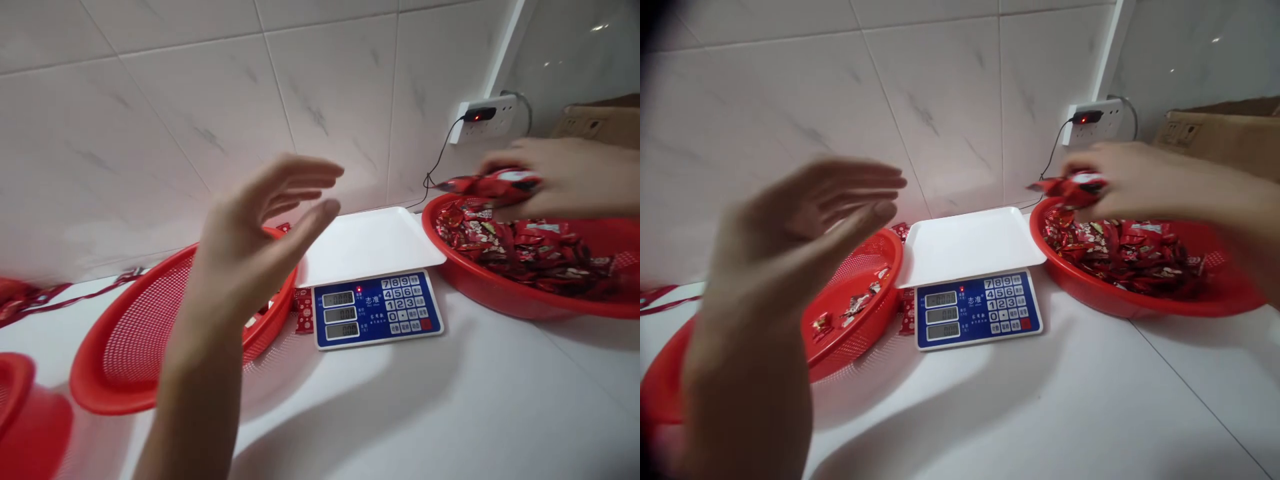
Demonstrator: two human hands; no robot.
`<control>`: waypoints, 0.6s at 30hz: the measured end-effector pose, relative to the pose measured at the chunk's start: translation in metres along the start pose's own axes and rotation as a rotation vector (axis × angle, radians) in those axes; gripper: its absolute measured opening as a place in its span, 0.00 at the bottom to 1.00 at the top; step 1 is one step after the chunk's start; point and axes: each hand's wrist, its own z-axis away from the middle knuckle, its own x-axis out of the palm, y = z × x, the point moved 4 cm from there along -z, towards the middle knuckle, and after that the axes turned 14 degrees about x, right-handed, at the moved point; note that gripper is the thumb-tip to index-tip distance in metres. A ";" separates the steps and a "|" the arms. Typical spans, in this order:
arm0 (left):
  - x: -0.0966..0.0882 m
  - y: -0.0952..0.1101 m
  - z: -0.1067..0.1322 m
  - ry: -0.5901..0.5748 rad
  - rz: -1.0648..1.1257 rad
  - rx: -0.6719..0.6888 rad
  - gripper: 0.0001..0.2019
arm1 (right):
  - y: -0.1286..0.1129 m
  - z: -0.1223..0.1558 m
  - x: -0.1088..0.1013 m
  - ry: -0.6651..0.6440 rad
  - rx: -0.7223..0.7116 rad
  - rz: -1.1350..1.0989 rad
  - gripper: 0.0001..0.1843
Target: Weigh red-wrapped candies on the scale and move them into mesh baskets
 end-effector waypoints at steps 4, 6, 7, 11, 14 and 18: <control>0.028 -0.040 -0.019 0.096 0.056 -0.083 0.11 | -0.087 -0.004 0.044 -0.142 -0.342 -0.040 0.24; 0.040 -0.063 -0.018 0.080 0.069 -0.198 0.11 | -0.118 -0.012 0.075 -0.230 -0.421 -0.046 0.24; 0.044 -0.073 -0.015 0.051 0.078 -0.247 0.11 | -0.129 -0.017 0.089 -0.274 -0.443 -0.048 0.24; 0.048 -0.096 -0.004 -0.066 0.077 -0.327 0.11 | -0.142 -0.037 0.123 -0.452 -0.443 -0.067 0.31; 0.040 -0.098 0.000 -0.072 0.020 -0.352 0.11 | -0.133 -0.036 0.116 -0.526 -0.431 -0.139 0.48; 0.036 -0.091 0.000 -0.075 -0.036 -0.337 0.12 | -0.104 -0.024 0.082 -0.345 -0.308 -0.270 0.54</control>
